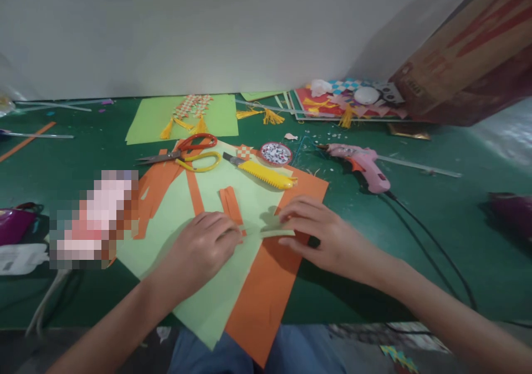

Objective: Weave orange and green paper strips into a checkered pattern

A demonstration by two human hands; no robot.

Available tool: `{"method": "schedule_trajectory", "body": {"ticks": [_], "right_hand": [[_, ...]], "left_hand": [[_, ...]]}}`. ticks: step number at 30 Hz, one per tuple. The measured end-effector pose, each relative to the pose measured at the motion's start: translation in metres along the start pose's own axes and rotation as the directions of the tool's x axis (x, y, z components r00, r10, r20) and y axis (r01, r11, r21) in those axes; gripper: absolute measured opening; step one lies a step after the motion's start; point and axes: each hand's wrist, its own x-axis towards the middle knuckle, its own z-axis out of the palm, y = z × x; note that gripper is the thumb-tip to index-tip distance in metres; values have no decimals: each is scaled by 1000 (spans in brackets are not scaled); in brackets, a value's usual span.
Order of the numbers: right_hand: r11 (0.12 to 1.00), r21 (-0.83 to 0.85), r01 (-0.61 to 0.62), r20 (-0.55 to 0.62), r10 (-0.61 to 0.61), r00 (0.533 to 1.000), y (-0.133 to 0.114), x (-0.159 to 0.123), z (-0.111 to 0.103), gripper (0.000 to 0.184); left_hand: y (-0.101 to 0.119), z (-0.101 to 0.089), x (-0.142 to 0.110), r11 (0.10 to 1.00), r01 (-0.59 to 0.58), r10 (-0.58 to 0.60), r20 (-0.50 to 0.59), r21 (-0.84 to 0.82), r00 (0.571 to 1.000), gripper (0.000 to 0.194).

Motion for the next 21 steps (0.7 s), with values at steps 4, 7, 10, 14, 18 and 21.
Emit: {"method": "schedule_trajectory", "body": {"ticks": [4, 7, 10, 14, 18, 21], "right_hand": [[992, 124, -37, 37, 32, 999, -6, 2, 2, 16], [992, 123, -14, 54, 8, 999, -11, 7, 5, 18], [996, 83, 33, 87, -40, 995, -15, 11, 9, 21], [995, 11, 97, 127, -98, 987, -19, 15, 12, 27], [991, -44, 126, 134, -119, 984, -21, 16, 14, 29], [990, -60, 126, 141, -116, 983, -22, 15, 17, 29]], "left_hand": [[1, 0, 3, 996, 44, -46, -24, -78, 999, 15], [2, 0, 4, 994, 62, -65, -28, -92, 997, 16], [3, 0, 3, 993, 74, -76, -24, -87, 997, 16], [3, 1, 1, 989, 106, -111, -44, -103, 993, 16], [3, 2, -1, 981, 142, -148, -35, -133, 988, 22], [2, 2, -1, 968, 162, -171, -32, -190, 985, 20]]}}
